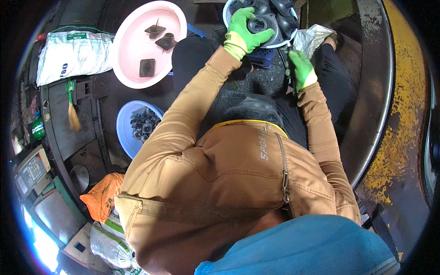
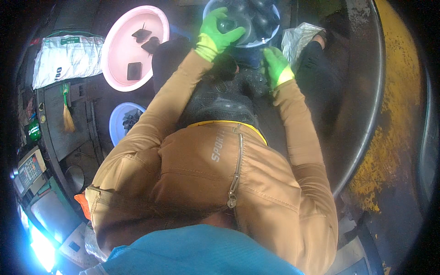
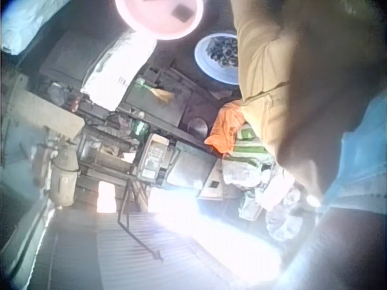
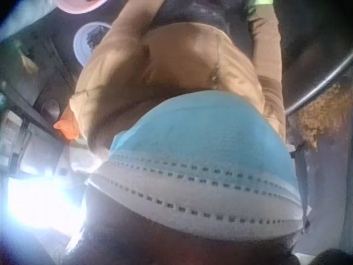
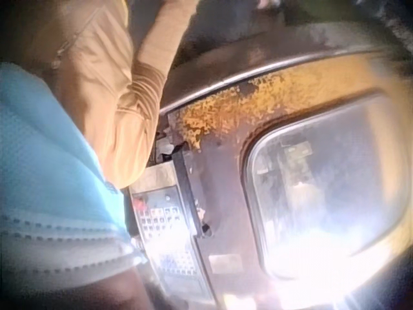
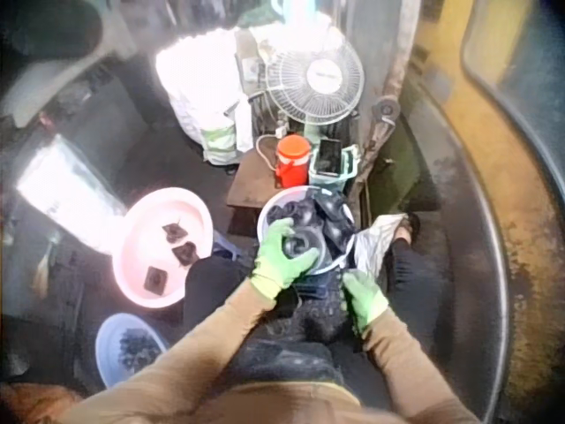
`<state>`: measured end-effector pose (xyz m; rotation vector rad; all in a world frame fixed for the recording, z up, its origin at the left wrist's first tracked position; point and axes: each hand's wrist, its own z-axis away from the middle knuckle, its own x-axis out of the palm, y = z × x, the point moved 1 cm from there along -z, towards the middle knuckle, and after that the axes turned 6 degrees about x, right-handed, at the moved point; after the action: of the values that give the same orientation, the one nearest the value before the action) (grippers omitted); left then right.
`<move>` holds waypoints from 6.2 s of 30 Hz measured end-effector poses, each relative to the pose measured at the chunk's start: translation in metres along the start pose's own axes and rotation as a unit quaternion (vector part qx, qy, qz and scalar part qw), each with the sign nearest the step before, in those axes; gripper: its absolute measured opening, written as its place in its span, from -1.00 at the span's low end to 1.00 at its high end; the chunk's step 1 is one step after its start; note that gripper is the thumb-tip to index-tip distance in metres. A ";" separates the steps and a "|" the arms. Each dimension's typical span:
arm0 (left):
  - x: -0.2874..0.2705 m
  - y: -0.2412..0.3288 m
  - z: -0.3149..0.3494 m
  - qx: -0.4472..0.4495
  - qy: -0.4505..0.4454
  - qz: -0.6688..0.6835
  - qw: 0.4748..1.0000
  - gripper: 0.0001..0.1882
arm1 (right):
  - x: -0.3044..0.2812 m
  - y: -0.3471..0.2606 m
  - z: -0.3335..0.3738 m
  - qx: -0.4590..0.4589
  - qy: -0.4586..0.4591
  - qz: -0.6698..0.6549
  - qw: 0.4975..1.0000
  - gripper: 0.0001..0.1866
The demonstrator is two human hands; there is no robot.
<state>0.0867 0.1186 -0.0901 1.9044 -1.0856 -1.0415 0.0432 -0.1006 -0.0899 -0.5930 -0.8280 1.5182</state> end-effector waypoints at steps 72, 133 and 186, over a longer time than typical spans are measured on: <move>-0.025 0.122 0.000 0.063 -0.401 0.334 0.850 -0.60 | 0.012 -0.025 0.053 -0.347 -0.216 0.188 0.893 -0.42; -0.027 0.151 -0.008 0.211 -0.187 0.204 0.938 -0.40 | 0.047 -0.049 0.075 -0.451 -0.089 0.058 0.886 -0.51; 0.008 0.146 -0.063 0.150 -0.282 0.351 0.880 -0.57 | -0.201 -0.157 0.363 -0.538 0.728 0.097 0.414 -0.73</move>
<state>0.0960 0.0638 0.0589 1.2151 -2.1721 -1.0381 -0.1165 -0.3572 0.2351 -2.5028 -0.0878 -0.1266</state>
